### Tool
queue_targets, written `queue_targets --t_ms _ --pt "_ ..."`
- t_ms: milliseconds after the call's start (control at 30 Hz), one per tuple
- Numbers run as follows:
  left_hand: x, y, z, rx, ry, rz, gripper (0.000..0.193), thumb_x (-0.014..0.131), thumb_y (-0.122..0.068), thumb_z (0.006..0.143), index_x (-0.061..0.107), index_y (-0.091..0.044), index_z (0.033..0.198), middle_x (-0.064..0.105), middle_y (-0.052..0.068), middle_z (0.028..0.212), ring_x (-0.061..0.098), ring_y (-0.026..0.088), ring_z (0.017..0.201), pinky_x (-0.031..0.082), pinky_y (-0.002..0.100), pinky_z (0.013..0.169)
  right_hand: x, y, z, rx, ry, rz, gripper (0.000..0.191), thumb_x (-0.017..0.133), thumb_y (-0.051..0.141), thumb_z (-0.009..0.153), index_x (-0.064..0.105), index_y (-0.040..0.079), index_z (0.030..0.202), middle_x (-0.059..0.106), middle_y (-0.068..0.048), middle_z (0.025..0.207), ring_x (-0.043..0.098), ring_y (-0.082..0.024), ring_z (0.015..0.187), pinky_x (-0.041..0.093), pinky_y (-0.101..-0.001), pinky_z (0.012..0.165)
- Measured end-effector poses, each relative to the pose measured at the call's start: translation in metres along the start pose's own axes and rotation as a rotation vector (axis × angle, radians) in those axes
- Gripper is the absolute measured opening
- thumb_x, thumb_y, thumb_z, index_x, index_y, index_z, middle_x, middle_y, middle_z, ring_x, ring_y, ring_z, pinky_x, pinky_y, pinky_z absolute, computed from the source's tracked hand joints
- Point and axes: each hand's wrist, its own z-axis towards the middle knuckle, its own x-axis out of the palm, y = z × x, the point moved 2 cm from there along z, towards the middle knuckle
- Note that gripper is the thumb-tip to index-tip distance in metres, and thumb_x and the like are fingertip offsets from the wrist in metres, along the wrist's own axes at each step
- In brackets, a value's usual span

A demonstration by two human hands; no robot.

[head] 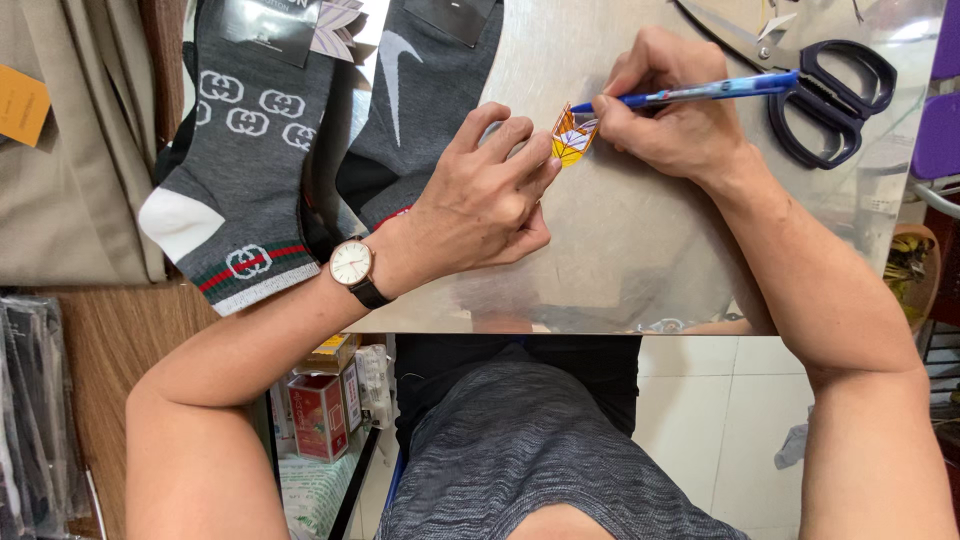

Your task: The person draws leaf-like patterns on small pieces of paper using a blue pen, then cuts them out with scissors. They repeat this process with multiple paper pieces, creating a pile of finished cutouts on the table.

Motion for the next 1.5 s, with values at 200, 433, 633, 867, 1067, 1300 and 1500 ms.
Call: queue_targets --t_ms 200,433,633,867,1067,1300,1500 --pt "-0.002 0.0 0.003 -0.019 -0.008 -0.029 0.046 0.069 -0.024 0.079 0.074 0.009 0.11 0.057 0.017 0.115 0.054 0.03 0.117 0.042 0.049 0.11 -0.006 -0.002 0.002 -0.137 -0.024 -0.108 0.023 0.07 -0.006 0.101 0.051 -0.004 0.089 0.066 -0.014 0.08 0.059 -0.013 0.064 0.047 -0.0236 0.057" --pt "-0.001 -0.001 0.002 -0.014 -0.017 0.013 0.046 0.07 -0.024 0.082 0.072 0.008 0.116 0.056 0.016 0.12 0.053 0.029 0.119 0.038 0.051 0.114 -0.008 0.003 0.0 -0.009 0.003 0.042 0.015 0.066 -0.003 0.102 0.052 -0.001 0.097 0.068 -0.011 0.082 0.066 -0.01 0.064 0.054 -0.0214 0.058" --pt "-0.003 0.001 0.002 -0.046 0.004 -0.064 0.052 0.073 -0.029 0.083 0.068 0.008 0.118 0.055 0.02 0.123 0.051 0.034 0.125 0.036 0.054 0.114 0.001 0.003 -0.001 -0.062 0.004 -0.087 0.018 0.073 -0.002 0.1 0.056 -0.004 0.094 0.069 -0.012 0.087 0.064 -0.009 0.073 0.051 -0.0209 0.061" --pt "-0.004 0.001 0.002 -0.055 0.026 -0.088 0.057 0.073 -0.034 0.086 0.068 0.01 0.122 0.055 0.02 0.122 0.05 0.034 0.129 0.034 0.054 0.116 0.006 0.003 0.001 -0.054 0.038 -0.107 0.018 0.076 0.001 0.1 0.058 -0.003 0.097 0.07 -0.009 0.092 0.064 -0.008 0.078 0.052 -0.0219 0.065" --pt "-0.002 0.003 0.001 -0.041 0.034 -0.056 0.057 0.072 -0.035 0.086 0.07 0.011 0.12 0.056 0.019 0.121 0.051 0.033 0.127 0.034 0.053 0.116 0.005 0.003 0.003 -0.12 -0.013 -0.156 0.019 0.075 0.0 0.105 0.058 -0.004 0.098 0.07 -0.01 0.091 0.067 -0.007 0.076 0.052 -0.0201 0.063" --pt "-0.004 0.002 0.001 -0.045 0.029 -0.071 0.056 0.071 -0.034 0.085 0.071 0.011 0.119 0.056 0.019 0.121 0.051 0.032 0.127 0.034 0.054 0.116 0.007 0.003 0.002 -0.113 -0.021 -0.221 0.019 0.077 -0.001 0.1 0.058 -0.003 0.096 0.068 -0.01 0.087 0.062 -0.009 0.072 0.048 -0.0227 0.059" --pt "-0.004 0.001 0.002 -0.044 0.033 -0.072 0.055 0.071 -0.034 0.085 0.071 0.01 0.119 0.055 0.019 0.121 0.05 0.033 0.128 0.034 0.054 0.116 0.004 0.002 0.0 -0.152 -0.11 -0.272 0.022 0.077 0.001 0.105 0.057 -0.005 0.096 0.069 -0.01 0.085 0.065 -0.007 0.07 0.05 -0.0208 0.06"
